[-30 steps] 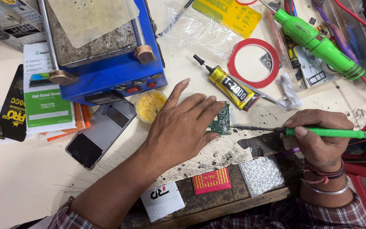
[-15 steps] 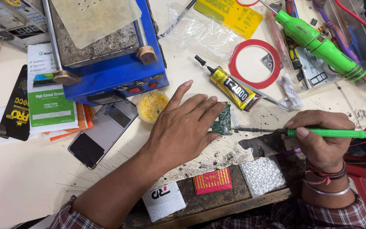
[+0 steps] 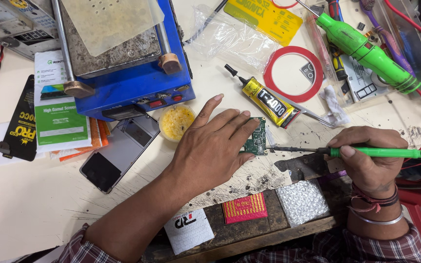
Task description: The person holds a small green circuit board on the workbench with one hand and solders its components with a soldering iron in the other hand, repositioning the board and continuing to solder different points throughout the episode.
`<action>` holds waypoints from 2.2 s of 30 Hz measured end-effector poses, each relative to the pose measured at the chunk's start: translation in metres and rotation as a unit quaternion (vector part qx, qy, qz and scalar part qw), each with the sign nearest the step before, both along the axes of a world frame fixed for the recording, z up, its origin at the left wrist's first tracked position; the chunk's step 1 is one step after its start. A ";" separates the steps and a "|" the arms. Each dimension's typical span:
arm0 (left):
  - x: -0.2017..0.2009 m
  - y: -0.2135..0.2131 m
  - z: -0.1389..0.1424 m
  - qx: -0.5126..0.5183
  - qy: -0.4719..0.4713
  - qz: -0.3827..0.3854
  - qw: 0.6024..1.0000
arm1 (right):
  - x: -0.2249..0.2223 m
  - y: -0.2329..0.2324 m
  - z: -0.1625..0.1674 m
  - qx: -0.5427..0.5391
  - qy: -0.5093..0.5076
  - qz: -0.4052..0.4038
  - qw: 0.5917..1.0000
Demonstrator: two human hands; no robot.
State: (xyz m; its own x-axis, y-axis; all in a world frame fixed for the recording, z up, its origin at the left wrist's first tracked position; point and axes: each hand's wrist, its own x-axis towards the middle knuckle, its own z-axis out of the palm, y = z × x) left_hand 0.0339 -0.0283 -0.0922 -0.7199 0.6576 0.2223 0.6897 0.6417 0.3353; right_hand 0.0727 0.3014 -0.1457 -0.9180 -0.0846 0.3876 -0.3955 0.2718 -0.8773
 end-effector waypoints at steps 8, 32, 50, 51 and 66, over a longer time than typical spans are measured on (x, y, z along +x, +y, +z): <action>-0.001 0.000 0.000 0.008 -0.001 0.001 1.000 | -0.001 0.001 -0.001 0.009 0.013 0.005 1.000; 0.000 0.000 0.001 0.016 -0.001 0.003 1.000 | -0.003 0.001 0.001 0.017 0.016 0.013 1.000; 0.002 0.003 0.001 0.019 0.016 0.001 1.000 | 0.088 0.068 0.010 -0.131 0.104 -0.068 0.984; 0.002 0.003 0.001 0.014 0.020 0.000 1.000 | 0.107 0.080 0.011 -0.119 0.097 -0.092 0.984; 0.005 0.008 0.005 0.013 0.038 -0.005 0.999 | 0.142 0.087 -0.009 0.219 0.005 -0.268 0.938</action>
